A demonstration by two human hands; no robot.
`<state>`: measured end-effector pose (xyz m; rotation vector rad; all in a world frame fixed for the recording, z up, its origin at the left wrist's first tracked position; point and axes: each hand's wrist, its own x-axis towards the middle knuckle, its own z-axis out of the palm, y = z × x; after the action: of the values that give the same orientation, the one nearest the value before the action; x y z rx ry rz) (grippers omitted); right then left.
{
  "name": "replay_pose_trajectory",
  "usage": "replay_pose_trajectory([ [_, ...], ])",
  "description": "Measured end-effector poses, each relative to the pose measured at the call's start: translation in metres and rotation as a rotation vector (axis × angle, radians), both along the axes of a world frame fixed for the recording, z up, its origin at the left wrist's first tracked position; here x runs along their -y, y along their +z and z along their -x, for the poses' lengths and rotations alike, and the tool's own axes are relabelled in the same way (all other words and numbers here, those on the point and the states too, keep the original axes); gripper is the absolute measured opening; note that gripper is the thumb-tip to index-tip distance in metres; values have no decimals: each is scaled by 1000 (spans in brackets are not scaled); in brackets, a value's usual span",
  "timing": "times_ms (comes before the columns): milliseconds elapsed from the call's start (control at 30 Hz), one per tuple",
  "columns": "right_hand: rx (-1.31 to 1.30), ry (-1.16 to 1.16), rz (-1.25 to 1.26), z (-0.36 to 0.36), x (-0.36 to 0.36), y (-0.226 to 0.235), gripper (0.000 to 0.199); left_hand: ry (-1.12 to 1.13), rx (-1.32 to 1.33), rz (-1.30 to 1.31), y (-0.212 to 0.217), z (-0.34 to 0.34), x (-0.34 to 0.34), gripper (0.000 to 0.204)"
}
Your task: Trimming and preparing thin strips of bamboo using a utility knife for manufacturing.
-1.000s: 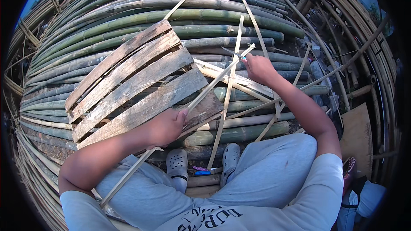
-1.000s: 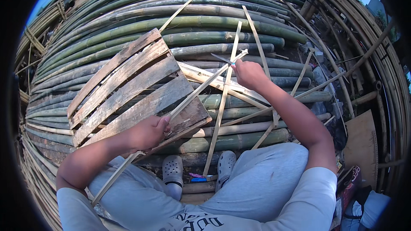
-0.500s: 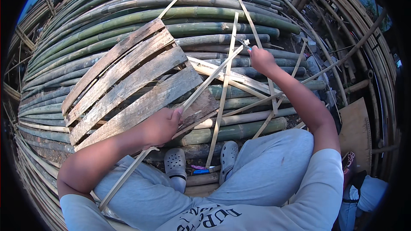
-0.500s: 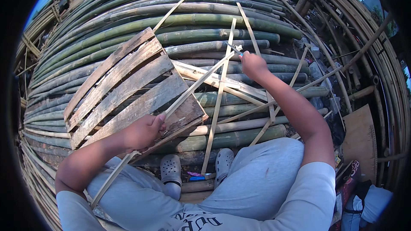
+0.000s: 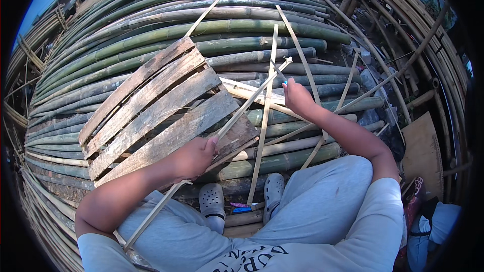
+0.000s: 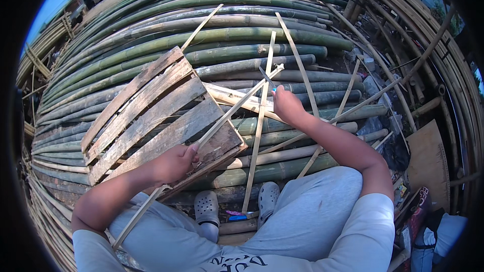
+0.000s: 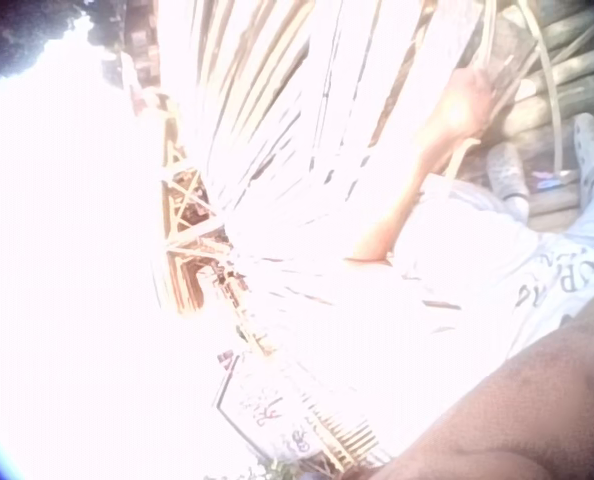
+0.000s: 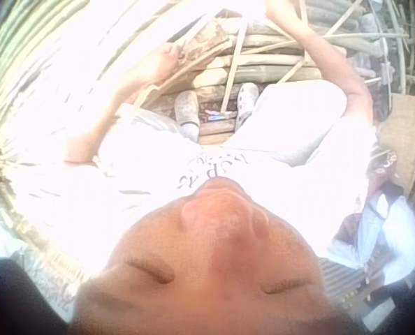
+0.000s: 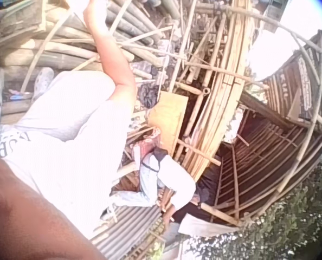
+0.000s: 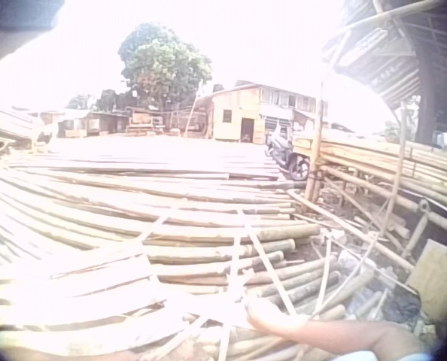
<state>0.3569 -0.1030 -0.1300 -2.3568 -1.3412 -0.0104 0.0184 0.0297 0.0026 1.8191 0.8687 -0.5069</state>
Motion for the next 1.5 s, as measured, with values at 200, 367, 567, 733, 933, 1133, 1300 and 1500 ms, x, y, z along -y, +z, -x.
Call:
replay_pose_trajectory([
  [200, 11, 12, 4, 2, 7, 2, 29, -28, -30, -51, 2, -3, 5, 62],
  [367, 35, 41, 43, 6, 18, 12, 30, -14, 36, -62, 1, 0, 8, 56],
  [567, 6, 21, 83, 3, 34, 9, 34, 19, 51, -1, -2, -10, 13, 53],
  [733, -77, -19, 129, -3, 31, 13, 34, 84, 68, 67, 2, -31, 27, 50],
  [933, -28, -225, -198, -23, 14, 25, 37, 65, 196, 226, 19, -49, 25, 45],
  [1133, -108, -274, -372, -49, -5, 27, 42, 152, 214, 549, 16, -55, 32, 41],
  [1300, -238, -276, -323, -37, -20, 16, 47, 190, 131, 627, 8, -51, 30, 40],
  [1500, -258, -243, -251, -20, -13, 36, 49, 222, 131, 640, 12, -50, 29, 40],
])
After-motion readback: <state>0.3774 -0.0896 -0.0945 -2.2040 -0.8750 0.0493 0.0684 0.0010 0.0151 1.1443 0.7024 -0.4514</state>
